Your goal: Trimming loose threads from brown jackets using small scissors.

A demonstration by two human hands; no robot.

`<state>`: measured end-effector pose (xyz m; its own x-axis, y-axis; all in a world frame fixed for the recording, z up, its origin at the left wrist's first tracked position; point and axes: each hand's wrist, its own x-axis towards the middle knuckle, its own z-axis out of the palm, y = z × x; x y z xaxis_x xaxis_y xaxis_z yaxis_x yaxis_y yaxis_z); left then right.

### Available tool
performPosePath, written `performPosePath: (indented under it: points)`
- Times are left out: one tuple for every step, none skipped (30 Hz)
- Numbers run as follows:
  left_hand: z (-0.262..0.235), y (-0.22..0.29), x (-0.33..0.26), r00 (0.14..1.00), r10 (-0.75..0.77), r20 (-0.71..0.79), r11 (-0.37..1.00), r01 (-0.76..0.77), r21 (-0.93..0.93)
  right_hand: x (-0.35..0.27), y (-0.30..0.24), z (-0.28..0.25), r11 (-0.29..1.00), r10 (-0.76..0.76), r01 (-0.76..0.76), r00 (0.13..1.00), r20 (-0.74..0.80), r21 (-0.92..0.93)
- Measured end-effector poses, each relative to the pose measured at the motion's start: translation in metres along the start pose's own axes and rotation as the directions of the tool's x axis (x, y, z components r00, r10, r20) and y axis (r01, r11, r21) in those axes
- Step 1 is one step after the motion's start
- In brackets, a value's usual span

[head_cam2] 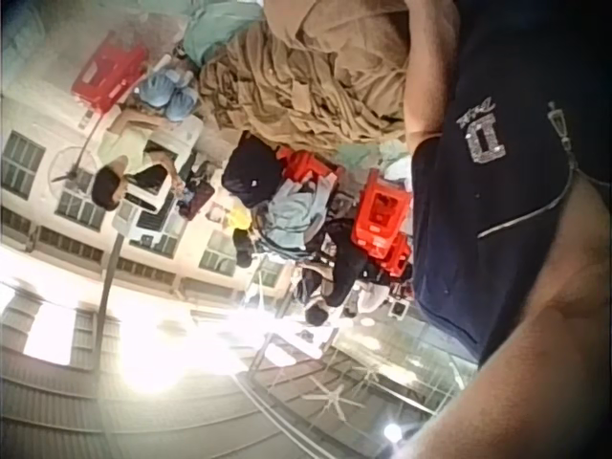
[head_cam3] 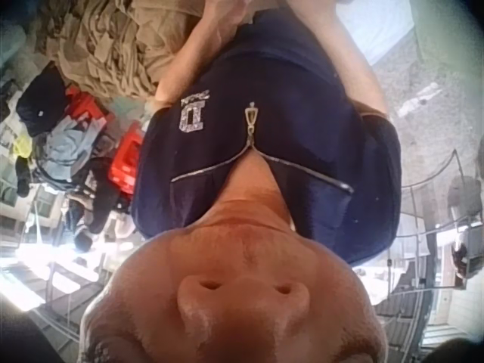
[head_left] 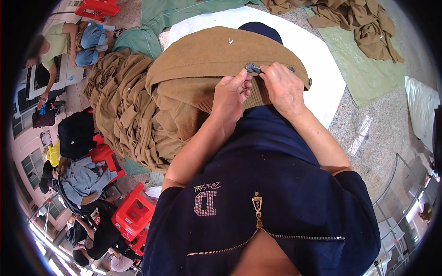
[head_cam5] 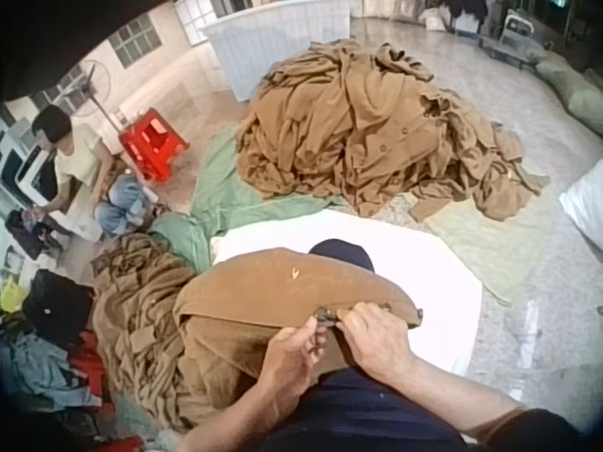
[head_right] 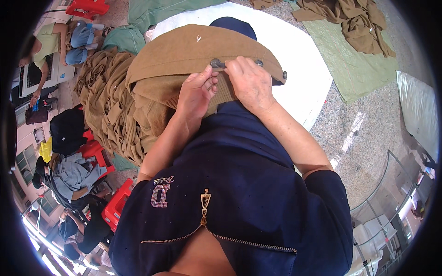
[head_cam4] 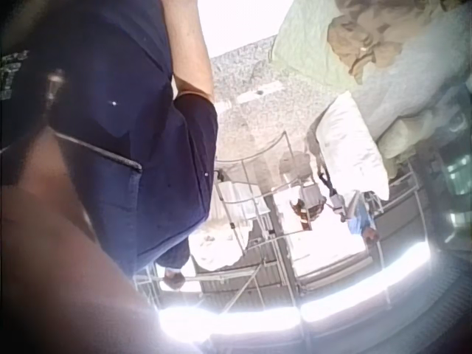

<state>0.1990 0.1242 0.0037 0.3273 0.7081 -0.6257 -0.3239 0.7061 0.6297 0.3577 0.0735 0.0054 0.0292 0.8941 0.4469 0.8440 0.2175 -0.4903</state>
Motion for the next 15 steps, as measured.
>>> performPosePath:
  points:
    - [0.001, 0.001, -0.001, 1.000, -0.002, -0.016, 1.000, 0.003, 0.019, 0.000, 0.000, 0.000, 0.998, 0.029, -0.026, 0.998, -0.054, 0.060]
    - [0.002, 0.002, -0.002, 1.000, -0.005, -0.013, 1.000, 0.005, 0.020, -0.002, 0.001, -0.002, 0.978, 0.136, -0.120, 0.987, -0.084, 0.169]
    - [0.003, 0.004, -0.004, 1.000, -0.023, 0.010, 0.999, 0.022, 0.031, -0.004, 0.002, -0.004, 0.938, 0.244, -0.208, 0.964, -0.102, 0.277]
    - [0.007, 0.006, -0.005, 0.998, -0.044, 0.038, 0.998, 0.043, 0.042, -0.009, 0.011, -0.005, 0.855, 0.363, -0.287, 0.926, -0.104, 0.431]
    - [0.010, 0.007, -0.007, 0.997, -0.053, 0.049, 0.998, 0.050, 0.044, -0.014, 0.018, -0.007, 0.682, 0.519, -0.391, 0.854, -0.032, 0.618]
    - [0.014, 0.008, -0.009, 0.991, -0.060, 0.117, 0.997, 0.053, 0.061, -0.018, 0.026, -0.011, 0.498, 0.609, -0.402, 0.793, 0.020, 0.769]
    - [0.018, 0.008, -0.010, 0.981, -0.068, 0.183, 0.996, 0.055, 0.076, -0.018, 0.029, -0.017, 0.389, 0.639, -0.349, 0.769, 0.023, 0.853]
    - [0.023, 0.007, -0.011, 0.978, -0.078, 0.193, 0.995, 0.064, 0.077, -0.021, 0.036, -0.022, 0.305, 0.709, -0.404, 0.701, 0.078, 0.863]
    - [0.029, 0.005, -0.011, 0.974, -0.083, 0.212, 0.992, 0.061, 0.108, -0.024, 0.042, -0.025, 0.277, 0.723, -0.404, 0.685, 0.088, 0.872]
    - [0.034, 0.004, -0.010, 0.969, -0.088, 0.230, 0.988, 0.056, 0.141, -0.028, 0.047, -0.027, 0.247, 0.736, -0.402, 0.670, 0.099, 0.882]
    - [0.036, 0.003, -0.008, 0.966, -0.095, 0.239, 0.987, 0.062, 0.145, -0.032, 0.051, -0.028, 0.269, 0.738, -0.424, 0.668, 0.098, 0.865]
    - [0.039, 0.003, -0.005, 0.972, -0.092, 0.217, 0.982, 0.053, 0.179, -0.036, 0.052, -0.029, 0.320, 0.710, -0.419, 0.700, 0.078, 0.850]
    - [0.040, 0.003, -0.001, 0.977, -0.087, 0.195, 0.976, 0.044, 0.214, -0.040, 0.052, -0.028, 0.368, 0.681, -0.411, 0.730, 0.059, 0.834]
    - [0.041, 0.002, -0.001, 0.975, -0.093, 0.202, 0.974, 0.047, 0.221, -0.045, 0.053, -0.026, 0.451, 0.666, -0.440, 0.745, 0.036, 0.777]
    - [0.041, 0.001, 0.000, 0.977, -0.077, 0.200, 0.978, 0.035, 0.206, -0.049, 0.051, -0.024, 0.526, 0.641, -0.458, 0.768, 0.020, 0.717]
